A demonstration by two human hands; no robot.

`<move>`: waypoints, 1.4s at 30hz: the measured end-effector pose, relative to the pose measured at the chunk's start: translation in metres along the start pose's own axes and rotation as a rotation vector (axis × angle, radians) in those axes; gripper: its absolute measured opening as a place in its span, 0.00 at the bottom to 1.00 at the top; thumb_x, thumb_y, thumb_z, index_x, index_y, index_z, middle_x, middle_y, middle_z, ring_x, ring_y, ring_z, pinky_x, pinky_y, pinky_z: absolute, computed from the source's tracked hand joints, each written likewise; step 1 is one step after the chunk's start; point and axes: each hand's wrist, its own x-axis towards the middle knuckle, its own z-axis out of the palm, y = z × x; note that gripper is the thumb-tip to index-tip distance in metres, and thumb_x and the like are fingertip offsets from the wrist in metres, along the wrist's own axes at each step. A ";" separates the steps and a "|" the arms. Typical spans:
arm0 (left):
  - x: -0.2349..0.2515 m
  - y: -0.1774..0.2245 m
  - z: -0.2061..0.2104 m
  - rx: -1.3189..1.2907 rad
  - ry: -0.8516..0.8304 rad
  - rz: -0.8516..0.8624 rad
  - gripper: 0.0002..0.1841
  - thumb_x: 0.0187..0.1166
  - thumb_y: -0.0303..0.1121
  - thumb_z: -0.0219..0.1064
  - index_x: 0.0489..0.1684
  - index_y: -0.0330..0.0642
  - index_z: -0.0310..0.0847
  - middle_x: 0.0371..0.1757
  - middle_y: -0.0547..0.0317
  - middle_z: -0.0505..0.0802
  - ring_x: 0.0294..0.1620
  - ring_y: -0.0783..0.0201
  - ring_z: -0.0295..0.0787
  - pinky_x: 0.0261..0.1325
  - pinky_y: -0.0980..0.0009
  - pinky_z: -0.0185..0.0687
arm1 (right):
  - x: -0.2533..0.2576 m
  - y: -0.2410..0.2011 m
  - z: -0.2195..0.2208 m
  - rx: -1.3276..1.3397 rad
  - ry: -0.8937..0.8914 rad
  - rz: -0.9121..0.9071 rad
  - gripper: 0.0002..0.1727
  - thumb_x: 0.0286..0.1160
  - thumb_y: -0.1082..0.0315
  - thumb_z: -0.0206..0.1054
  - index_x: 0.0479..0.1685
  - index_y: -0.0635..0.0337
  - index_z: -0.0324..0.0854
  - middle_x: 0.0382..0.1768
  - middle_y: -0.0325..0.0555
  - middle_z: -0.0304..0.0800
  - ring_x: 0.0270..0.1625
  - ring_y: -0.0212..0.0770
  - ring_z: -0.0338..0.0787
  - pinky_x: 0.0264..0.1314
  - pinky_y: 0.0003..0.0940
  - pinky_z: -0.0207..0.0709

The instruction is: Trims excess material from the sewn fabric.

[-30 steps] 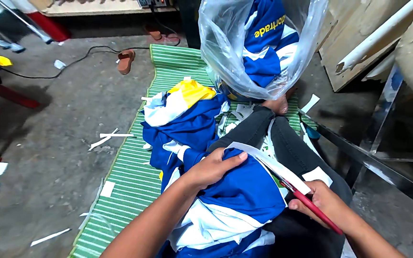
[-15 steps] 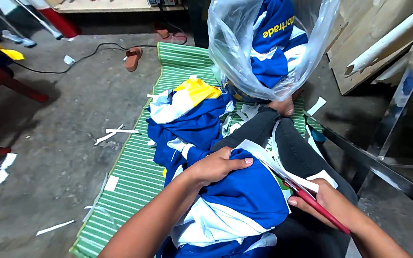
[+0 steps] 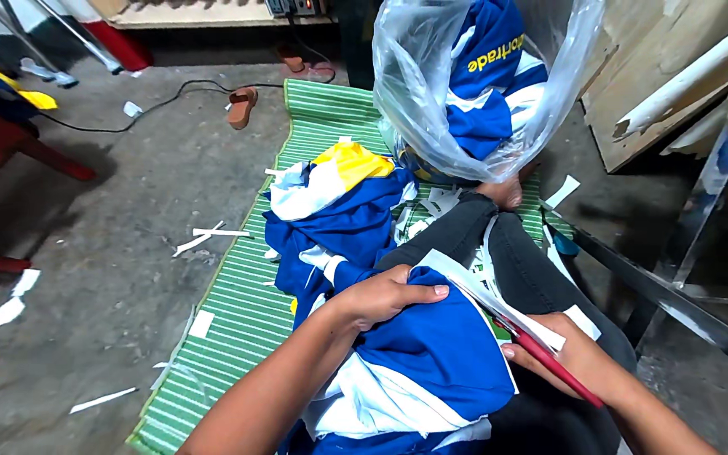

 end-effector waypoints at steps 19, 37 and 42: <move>-0.008 -0.012 -0.006 0.323 0.020 0.297 0.18 0.92 0.32 0.47 0.31 0.53 0.81 0.28 0.81 0.86 0.32 0.87 0.82 0.40 0.83 0.79 | 0.010 -0.003 0.009 0.156 -0.041 0.036 0.27 0.68 0.36 0.72 0.25 0.52 0.84 0.17 0.18 0.78 0.21 0.07 0.74 0.23 0.09 0.70; -0.004 -0.009 -0.001 0.172 -0.024 0.096 0.19 0.90 0.32 0.47 0.27 0.55 0.80 0.27 0.79 0.88 0.30 0.85 0.84 0.37 0.82 0.81 | 0.015 0.002 0.015 0.211 -0.039 -0.010 0.27 0.69 0.34 0.72 0.23 0.50 0.84 0.18 0.19 0.80 0.22 0.10 0.77 0.25 0.11 0.72; -0.006 -0.007 -0.003 0.173 -0.032 0.083 0.19 0.90 0.32 0.48 0.25 0.56 0.79 0.26 0.80 0.88 0.29 0.85 0.83 0.36 0.82 0.80 | 0.017 -0.005 0.015 0.246 -0.061 0.118 0.24 0.63 0.36 0.76 0.21 0.46 0.84 0.14 0.16 0.77 0.16 0.10 0.74 0.17 0.12 0.69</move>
